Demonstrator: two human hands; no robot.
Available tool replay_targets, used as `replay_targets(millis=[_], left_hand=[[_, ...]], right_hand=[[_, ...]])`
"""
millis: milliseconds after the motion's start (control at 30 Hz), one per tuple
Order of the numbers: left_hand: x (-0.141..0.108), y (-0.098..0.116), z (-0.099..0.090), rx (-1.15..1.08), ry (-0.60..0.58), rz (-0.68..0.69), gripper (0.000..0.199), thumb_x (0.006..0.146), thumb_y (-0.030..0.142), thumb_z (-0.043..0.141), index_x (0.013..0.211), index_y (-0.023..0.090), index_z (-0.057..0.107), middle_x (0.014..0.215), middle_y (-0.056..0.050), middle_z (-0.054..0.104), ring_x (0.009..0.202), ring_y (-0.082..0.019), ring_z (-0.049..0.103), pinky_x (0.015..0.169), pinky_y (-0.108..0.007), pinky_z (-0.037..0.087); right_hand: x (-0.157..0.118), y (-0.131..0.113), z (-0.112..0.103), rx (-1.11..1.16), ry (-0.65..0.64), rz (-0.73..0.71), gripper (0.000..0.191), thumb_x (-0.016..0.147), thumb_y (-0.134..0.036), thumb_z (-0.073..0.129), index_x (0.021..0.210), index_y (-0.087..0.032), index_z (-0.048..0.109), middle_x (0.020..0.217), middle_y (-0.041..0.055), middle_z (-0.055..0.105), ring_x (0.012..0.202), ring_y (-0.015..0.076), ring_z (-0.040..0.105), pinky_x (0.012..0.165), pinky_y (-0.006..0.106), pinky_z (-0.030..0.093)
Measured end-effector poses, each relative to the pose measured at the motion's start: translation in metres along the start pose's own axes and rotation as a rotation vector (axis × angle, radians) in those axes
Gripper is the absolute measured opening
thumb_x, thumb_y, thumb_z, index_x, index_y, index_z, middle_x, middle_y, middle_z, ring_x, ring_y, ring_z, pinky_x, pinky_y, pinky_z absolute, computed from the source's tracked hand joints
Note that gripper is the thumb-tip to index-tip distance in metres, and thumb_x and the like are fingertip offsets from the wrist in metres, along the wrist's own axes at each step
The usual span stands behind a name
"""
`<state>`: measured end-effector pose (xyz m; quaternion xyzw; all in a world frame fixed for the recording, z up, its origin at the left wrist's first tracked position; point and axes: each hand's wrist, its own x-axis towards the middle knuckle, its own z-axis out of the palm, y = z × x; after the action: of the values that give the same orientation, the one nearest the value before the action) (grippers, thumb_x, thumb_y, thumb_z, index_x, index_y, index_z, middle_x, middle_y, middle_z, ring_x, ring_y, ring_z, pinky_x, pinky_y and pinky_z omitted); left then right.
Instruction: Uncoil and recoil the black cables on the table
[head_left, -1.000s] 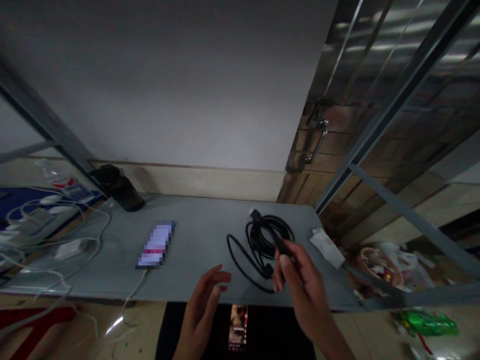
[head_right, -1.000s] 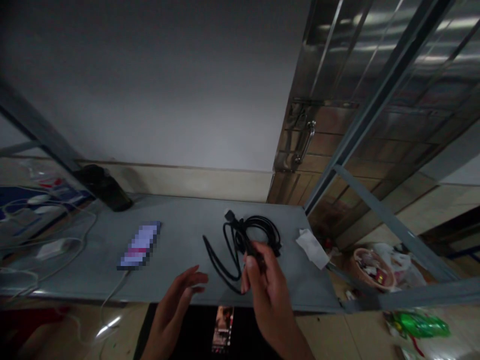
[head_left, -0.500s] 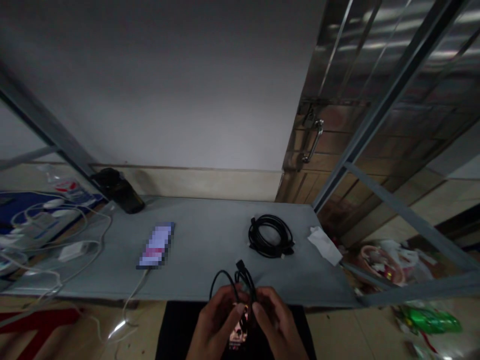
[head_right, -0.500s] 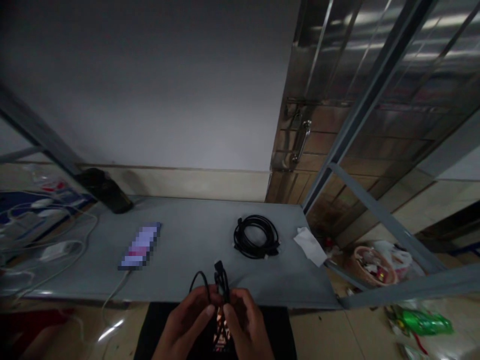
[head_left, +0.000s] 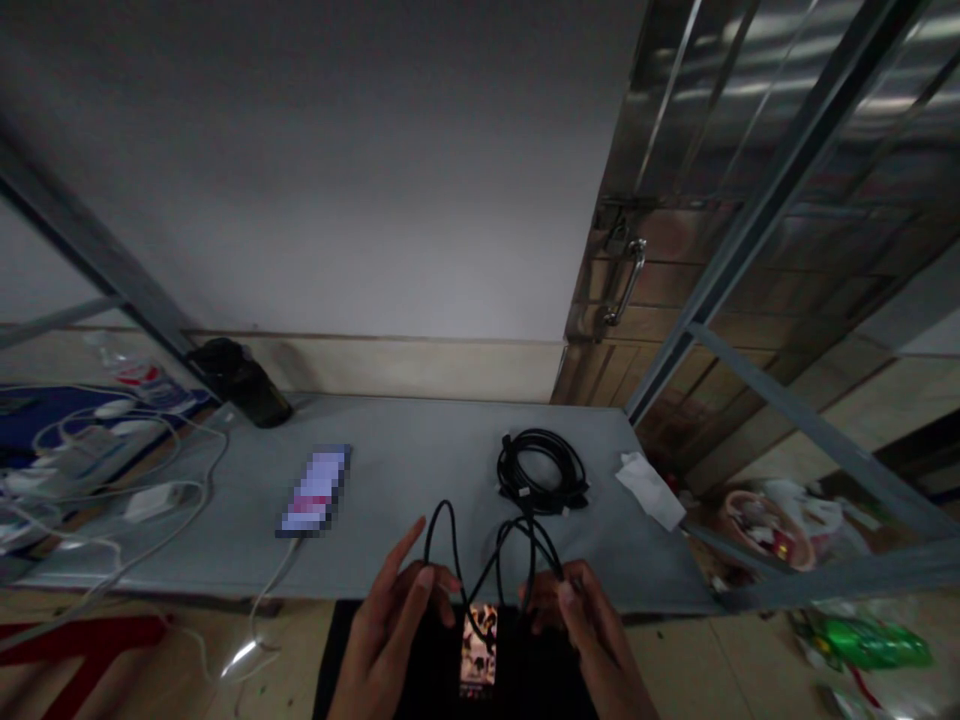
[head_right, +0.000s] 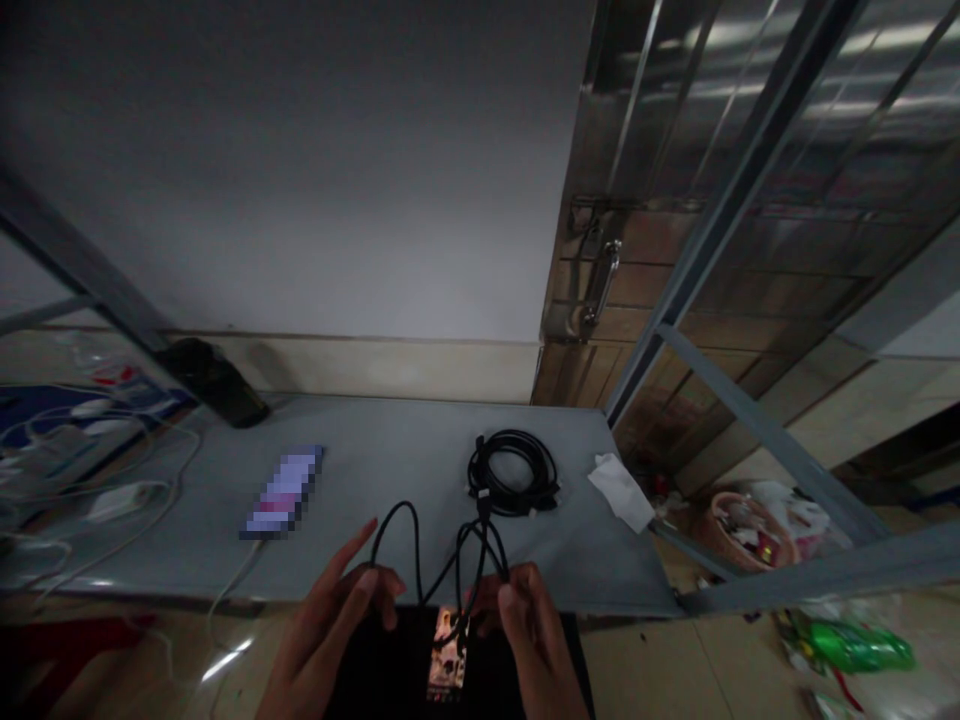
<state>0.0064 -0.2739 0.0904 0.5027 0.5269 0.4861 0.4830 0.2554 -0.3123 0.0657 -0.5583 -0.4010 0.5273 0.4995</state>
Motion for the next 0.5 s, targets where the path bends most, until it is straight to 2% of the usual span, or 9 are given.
replay_targets(millis=[67,167,267,367,433,500], left_hand=[[-0.002,-0.005,0.003,0.035,-0.059,0.011,0.072,0.106,0.060,0.071,0.170,0.030,0.055,0.108,-0.008,0.084,0.087,-0.023,0.080,0.097,-0.039,0.067],[-0.007,-0.012,0.013,0.091,-0.165,0.047,0.046,0.106,0.056,0.070,0.145,0.032,0.078,0.126,-0.012,0.084,0.108,-0.028,0.082,0.104,-0.038,0.066],[-0.010,-0.016,0.023,0.214,-0.224,0.133,0.034,0.101,0.054,0.077,0.127,0.034,0.087,0.133,-0.013,0.083,0.127,-0.034,0.079,0.113,-0.044,0.064],[-0.009,-0.015,0.027,0.265,-0.242,0.207,0.042,0.092,0.051,0.088,0.131,0.036,0.086,0.136,-0.014,0.083,0.130,-0.037,0.078,0.112,-0.049,0.065],[-0.007,-0.013,0.028,0.265,-0.265,0.230,0.042,0.090,0.048,0.091,0.130,0.037,0.087,0.135,-0.013,0.083,0.126,-0.037,0.080,0.108,-0.047,0.067],[-0.005,-0.008,0.027,0.261,-0.276,0.237,0.031,0.094,0.047,0.087,0.124,0.037,0.089,0.130,-0.012,0.085,0.120,-0.034,0.082,0.105,-0.042,0.068]], right_hand=[[-0.003,-0.001,0.006,0.010,0.003,0.029,0.066,0.100,-0.090,0.060,0.108,-0.027,0.078,0.106,0.0056,0.077,0.106,0.0278,0.072,0.101,0.035,0.056],[-0.009,0.000,0.018,0.028,0.004,0.064,0.066,0.094,-0.091,0.068,0.113,-0.029,0.080,0.111,0.0043,0.078,0.110,0.0279,0.072,0.100,0.033,0.058],[-0.013,0.004,0.028,0.042,0.034,0.092,0.068,0.089,-0.088,0.077,0.125,-0.030,0.082,0.124,0.0049,0.080,0.122,0.0301,0.072,0.107,0.035,0.058],[-0.013,0.005,0.034,0.032,0.065,0.073,0.074,0.086,-0.087,0.082,0.130,-0.028,0.082,0.135,0.0073,0.079,0.133,0.0324,0.070,0.117,0.038,0.054],[-0.011,0.002,0.034,0.030,0.029,0.043,0.070,0.088,-0.086,0.080,0.124,-0.027,0.084,0.133,0.0076,0.080,0.129,0.0317,0.071,0.115,0.037,0.055],[-0.008,-0.003,0.032,0.045,-0.029,0.031,0.064,0.093,-0.083,0.077,0.120,-0.027,0.085,0.127,0.0071,0.082,0.120,0.0300,0.075,0.107,0.036,0.058]])
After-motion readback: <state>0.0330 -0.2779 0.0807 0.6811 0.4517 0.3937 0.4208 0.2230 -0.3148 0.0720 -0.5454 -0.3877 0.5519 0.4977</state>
